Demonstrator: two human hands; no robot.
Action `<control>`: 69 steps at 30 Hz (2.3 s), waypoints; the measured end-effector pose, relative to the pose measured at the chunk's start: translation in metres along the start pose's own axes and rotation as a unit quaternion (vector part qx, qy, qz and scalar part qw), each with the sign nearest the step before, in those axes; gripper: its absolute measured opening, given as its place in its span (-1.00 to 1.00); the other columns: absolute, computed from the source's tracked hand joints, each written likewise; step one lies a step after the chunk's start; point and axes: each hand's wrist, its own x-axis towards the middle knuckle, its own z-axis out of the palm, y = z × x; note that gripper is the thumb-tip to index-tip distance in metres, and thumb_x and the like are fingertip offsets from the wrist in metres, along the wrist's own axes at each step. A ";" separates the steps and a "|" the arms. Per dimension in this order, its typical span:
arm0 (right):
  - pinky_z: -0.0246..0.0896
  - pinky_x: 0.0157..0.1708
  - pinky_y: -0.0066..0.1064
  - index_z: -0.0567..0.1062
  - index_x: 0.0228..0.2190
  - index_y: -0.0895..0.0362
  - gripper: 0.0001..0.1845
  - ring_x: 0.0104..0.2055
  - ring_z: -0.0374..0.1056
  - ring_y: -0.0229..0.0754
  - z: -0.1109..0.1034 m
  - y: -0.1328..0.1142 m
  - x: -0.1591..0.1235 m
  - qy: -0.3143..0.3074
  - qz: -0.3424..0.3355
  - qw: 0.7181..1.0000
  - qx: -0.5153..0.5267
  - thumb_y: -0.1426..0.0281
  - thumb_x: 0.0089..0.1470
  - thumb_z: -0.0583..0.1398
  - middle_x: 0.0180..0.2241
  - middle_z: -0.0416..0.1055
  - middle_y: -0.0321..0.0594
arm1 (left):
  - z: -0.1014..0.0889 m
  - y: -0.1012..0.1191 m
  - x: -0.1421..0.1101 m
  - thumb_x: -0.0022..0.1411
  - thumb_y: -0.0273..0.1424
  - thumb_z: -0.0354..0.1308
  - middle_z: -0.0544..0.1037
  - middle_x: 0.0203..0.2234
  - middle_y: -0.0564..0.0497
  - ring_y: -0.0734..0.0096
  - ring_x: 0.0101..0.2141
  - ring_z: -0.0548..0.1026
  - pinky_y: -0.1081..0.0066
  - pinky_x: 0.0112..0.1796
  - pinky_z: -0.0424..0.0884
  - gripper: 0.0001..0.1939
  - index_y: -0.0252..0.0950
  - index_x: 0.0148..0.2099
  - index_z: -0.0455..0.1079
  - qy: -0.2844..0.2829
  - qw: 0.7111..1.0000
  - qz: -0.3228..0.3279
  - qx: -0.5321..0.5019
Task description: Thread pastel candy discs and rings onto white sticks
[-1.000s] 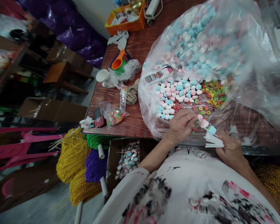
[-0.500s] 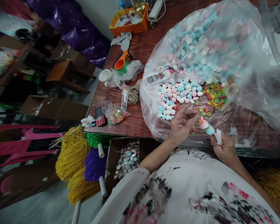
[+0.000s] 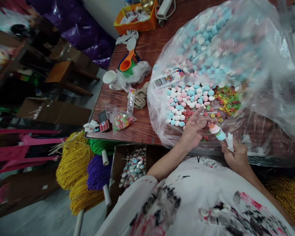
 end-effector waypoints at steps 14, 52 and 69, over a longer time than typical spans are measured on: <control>0.15 -0.56 -0.48 0.49 -0.46 0.10 -0.84 -0.65 0.24 -0.33 -0.002 -0.004 0.006 -0.008 0.001 1.000 0.000 0.52 0.15 0.19 -0.61 0.39 -0.38 | 0.000 -0.019 0.001 -0.07 -0.14 0.53 0.70 -0.18 -0.13 0.21 -0.16 0.66 0.31 -0.12 0.53 -0.54 -0.32 -0.18 0.62 -0.016 0.998 -0.055 0.032; 0.10 -0.57 -0.42 0.46 -0.59 0.12 -0.75 -0.66 0.26 -0.27 -0.026 0.045 -0.011 0.059 -0.011 0.991 -0.121 0.38 0.10 0.29 -0.68 0.36 -0.34 | -0.081 0.093 0.023 0.32 -0.52 0.04 0.59 -0.17 -0.19 0.23 -0.12 0.53 0.25 -0.01 0.44 -0.76 -0.37 -0.18 0.57 0.039 0.516 0.134 0.845; 0.11 -0.59 -0.41 0.40 -0.62 0.07 -0.71 -0.66 0.17 -0.27 -0.024 0.013 -0.006 0.017 0.012 0.997 -0.076 0.36 0.12 0.23 -0.70 0.28 -0.32 | -0.060 0.088 0.009 -0.02 -0.35 0.46 0.66 -0.28 -0.05 0.32 -0.23 0.59 0.31 -0.13 0.49 -0.85 -0.25 -0.34 0.66 -0.002 0.892 0.173 0.418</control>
